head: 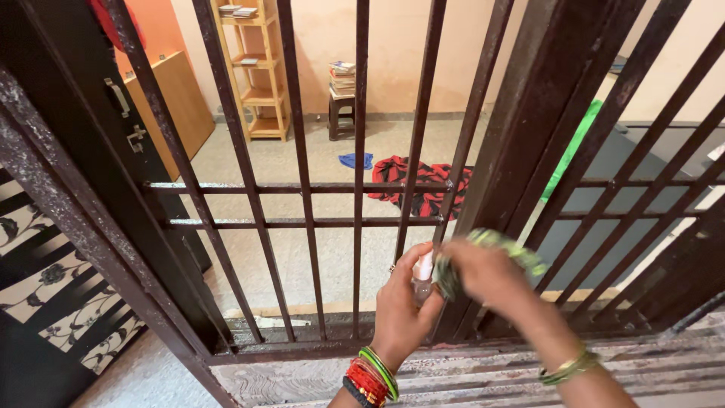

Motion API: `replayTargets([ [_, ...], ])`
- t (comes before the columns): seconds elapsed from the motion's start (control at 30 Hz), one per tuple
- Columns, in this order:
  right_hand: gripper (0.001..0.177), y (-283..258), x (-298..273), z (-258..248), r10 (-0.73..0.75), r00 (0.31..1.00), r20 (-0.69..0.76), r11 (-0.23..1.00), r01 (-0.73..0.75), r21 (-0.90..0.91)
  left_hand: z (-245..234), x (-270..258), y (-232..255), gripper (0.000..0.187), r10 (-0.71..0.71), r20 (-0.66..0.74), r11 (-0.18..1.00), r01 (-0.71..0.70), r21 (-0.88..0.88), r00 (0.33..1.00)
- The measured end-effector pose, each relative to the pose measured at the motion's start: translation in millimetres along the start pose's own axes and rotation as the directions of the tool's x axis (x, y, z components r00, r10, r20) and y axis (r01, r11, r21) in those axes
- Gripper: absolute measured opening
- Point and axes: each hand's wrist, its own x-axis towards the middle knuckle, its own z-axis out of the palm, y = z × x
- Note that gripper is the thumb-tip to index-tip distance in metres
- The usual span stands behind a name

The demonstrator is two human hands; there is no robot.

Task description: The person cleans a brown metal security gate by spraying a liquid from a small bottle and wiping the bars with a patterned cloth. The person systematically wipes the vertical and horizontal bars of the gate.

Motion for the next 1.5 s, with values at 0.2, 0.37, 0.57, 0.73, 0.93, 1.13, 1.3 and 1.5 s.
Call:
replayTargets([
  [0.2,0.027,21.3,26.3,-61.9,0.479,0.707,-0.521,0.617,0.151,0.772,18.3,1.0,-0.5,0.066,0.025,-0.029,0.999,-0.026,-0.025,0.999],
  [0.37,0.027,21.5,-25.8,5.0,0.208,0.726,-0.656,0.975,-0.096,0.202,40.9,2.6,6.6,0.066,-0.083,0.050,0.996,0.085,-0.025,0.995],
  [0.57,0.030,21.6,-47.0,-19.5,0.077,0.945,-0.317,0.997,-0.080,0.003,69.7,16.2,15.2,0.065,-0.048,0.036,0.998,0.047,0.031,0.998],
  [0.73,0.026,32.5,-3.7,-87.2,0.106,0.829,-0.549,0.989,-0.033,0.142,95.3,22.1,20.9,0.065,0.176,-0.110,0.983,-0.170,0.066,0.978],
  [0.93,0.010,64.9,-2.8,-39.8,-0.091,0.804,-0.588,0.996,0.084,-0.040,108.6,24.3,26.4,0.060,-0.048,-0.078,0.994,0.055,0.093,0.996],
  [1.13,0.031,79.9,-59.3,2.8,-0.481,0.876,-0.032,0.833,0.445,-0.330,99.8,26.6,28.4,0.066,0.224,-0.189,0.964,-0.189,0.187,0.956],
  [1.3,0.032,81.8,9.2,-63.7,-0.342,0.705,-0.621,0.939,0.231,-0.255,111.6,26.5,22.4,0.062,-0.062,-0.162,0.993,0.077,0.084,0.985],
  [1.5,0.026,72.9,21.9,-67.7,-0.535,0.639,-0.553,0.843,0.358,-0.402,125.3,21.8,15.2,0.062,0.027,-0.244,0.999,-0.019,0.033,0.969],
])
